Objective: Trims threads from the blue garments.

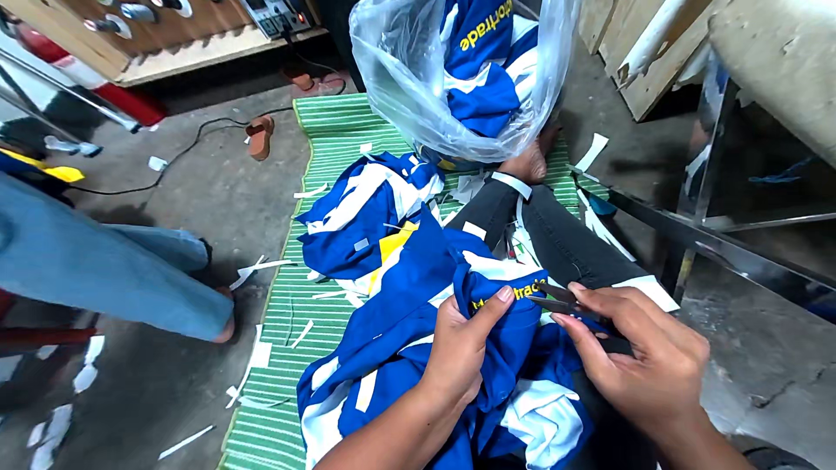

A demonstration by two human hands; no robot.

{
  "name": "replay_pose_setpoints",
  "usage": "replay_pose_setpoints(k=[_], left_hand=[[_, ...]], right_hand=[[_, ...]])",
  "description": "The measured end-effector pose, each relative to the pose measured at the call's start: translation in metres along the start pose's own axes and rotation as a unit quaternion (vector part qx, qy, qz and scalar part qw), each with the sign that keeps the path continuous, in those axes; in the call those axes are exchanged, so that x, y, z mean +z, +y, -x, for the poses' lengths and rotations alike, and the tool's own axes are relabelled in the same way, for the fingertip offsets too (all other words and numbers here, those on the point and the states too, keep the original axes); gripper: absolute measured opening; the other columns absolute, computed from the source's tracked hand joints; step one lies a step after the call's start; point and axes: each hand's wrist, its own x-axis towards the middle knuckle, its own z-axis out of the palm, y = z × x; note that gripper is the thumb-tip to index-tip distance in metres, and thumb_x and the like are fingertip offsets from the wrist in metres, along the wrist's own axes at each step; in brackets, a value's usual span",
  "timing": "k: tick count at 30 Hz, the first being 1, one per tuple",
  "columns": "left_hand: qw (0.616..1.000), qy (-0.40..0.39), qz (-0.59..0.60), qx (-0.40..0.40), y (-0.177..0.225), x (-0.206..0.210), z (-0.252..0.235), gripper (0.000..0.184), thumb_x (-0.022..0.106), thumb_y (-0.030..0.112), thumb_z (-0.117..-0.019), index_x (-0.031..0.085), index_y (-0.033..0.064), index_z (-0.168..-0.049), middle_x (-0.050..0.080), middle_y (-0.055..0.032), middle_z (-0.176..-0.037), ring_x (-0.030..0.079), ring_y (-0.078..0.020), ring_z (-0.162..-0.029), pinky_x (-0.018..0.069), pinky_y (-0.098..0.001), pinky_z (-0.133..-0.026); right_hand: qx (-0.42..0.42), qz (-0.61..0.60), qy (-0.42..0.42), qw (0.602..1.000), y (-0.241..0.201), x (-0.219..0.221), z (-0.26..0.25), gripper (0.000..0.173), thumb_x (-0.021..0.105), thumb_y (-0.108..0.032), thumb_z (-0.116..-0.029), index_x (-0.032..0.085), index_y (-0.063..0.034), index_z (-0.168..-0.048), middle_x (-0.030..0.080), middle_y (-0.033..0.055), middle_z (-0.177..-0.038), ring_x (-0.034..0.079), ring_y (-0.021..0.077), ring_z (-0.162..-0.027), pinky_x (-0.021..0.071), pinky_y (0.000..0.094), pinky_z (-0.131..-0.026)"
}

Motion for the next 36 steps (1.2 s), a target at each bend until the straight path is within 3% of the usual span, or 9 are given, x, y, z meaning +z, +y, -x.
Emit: replay_pose_setpoints(k=[4, 9, 17, 23, 30, 36], left_hand=[[1.000, 0.007, -0.007, -0.015, 0.002, 0.000, 0.000, 0.008, 0.059, -0.002, -0.0986, 0.065, -0.0036, -0.103, 0.073, -0.0107, -0.090, 0.073, -0.0139, -0.086, 0.0606, -0.0312, -0.085], [1.000, -0.002, -0.011, -0.027, 0.004, -0.003, -0.001, 0.008, 0.058, -0.002, -0.0988, 0.066, -0.0034, -0.101, 0.074, -0.0108, -0.090, 0.073, -0.0139, -0.085, 0.0606, -0.0312, -0.084], [0.999, -0.005, -0.001, -0.038, 0.002, -0.003, -0.003, 0.008, 0.059, -0.002, -0.0987, 0.066, -0.0037, -0.101, 0.074, -0.0110, -0.089, 0.073, -0.0145, -0.085, 0.0607, -0.0319, -0.085], [0.999, -0.009, 0.009, -0.032, 0.004, -0.003, -0.002, 0.009, 0.058, -0.003, -0.0985, 0.066, -0.0031, -0.102, 0.074, -0.0107, -0.090, 0.073, -0.0138, -0.085, 0.0607, -0.0315, -0.085], [0.999, -0.012, 0.005, -0.038, 0.004, -0.003, -0.002, 0.008, 0.058, -0.003, -0.0983, 0.066, -0.0030, -0.101, 0.074, -0.0103, -0.089, 0.073, -0.0136, -0.084, 0.0606, -0.0312, -0.084], [0.998, -0.016, 0.006, -0.055, 0.003, -0.003, -0.003, 0.008, 0.059, -0.001, -0.0989, 0.067, -0.0034, -0.101, 0.074, -0.0111, -0.090, 0.073, -0.0146, -0.085, 0.0605, -0.0318, -0.085]], right_hand=[[0.048, -0.085, -0.017, 0.995, 0.001, 0.006, 0.002, 0.031, 0.071, -0.029, -0.0949, 0.076, -0.0008, -0.106, 0.073, 0.0068, -0.094, 0.064, -0.0003, -0.081, 0.0504, 0.0117, -0.069], [-0.011, -0.005, 0.004, 1.000, 0.003, 0.006, 0.000, 0.029, 0.068, -0.032, -0.0990, 0.079, -0.0056, -0.105, 0.076, 0.0103, -0.094, 0.070, 0.0145, -0.084, 0.0534, 0.0274, -0.071], [-0.044, -0.019, -0.047, 0.998, 0.009, -0.001, -0.007, 0.028, 0.063, -0.031, -0.1023, 0.079, -0.0083, -0.101, 0.077, 0.0079, -0.090, 0.070, 0.0133, -0.079, 0.0529, 0.0290, -0.068], [-0.022, -0.099, -0.106, 0.989, 0.017, -0.015, -0.018, 0.030, 0.066, -0.036, -0.1000, 0.078, -0.0089, -0.105, 0.075, 0.0048, -0.093, 0.065, 0.0039, -0.079, 0.0509, 0.0192, -0.067], [-0.040, -0.053, -0.117, 0.991, 0.019, -0.015, -0.023, 0.029, 0.064, -0.037, -0.1009, 0.079, -0.0120, -0.103, 0.076, 0.0040, -0.094, 0.070, 0.0104, -0.082, 0.0535, 0.0298, -0.069], [-0.049, -0.042, -0.126, 0.990, 0.021, -0.017, -0.027, 0.029, 0.062, -0.036, -0.1013, 0.079, -0.0127, -0.100, 0.076, 0.0033, -0.091, 0.070, 0.0112, -0.079, 0.0527, 0.0315, -0.067]])
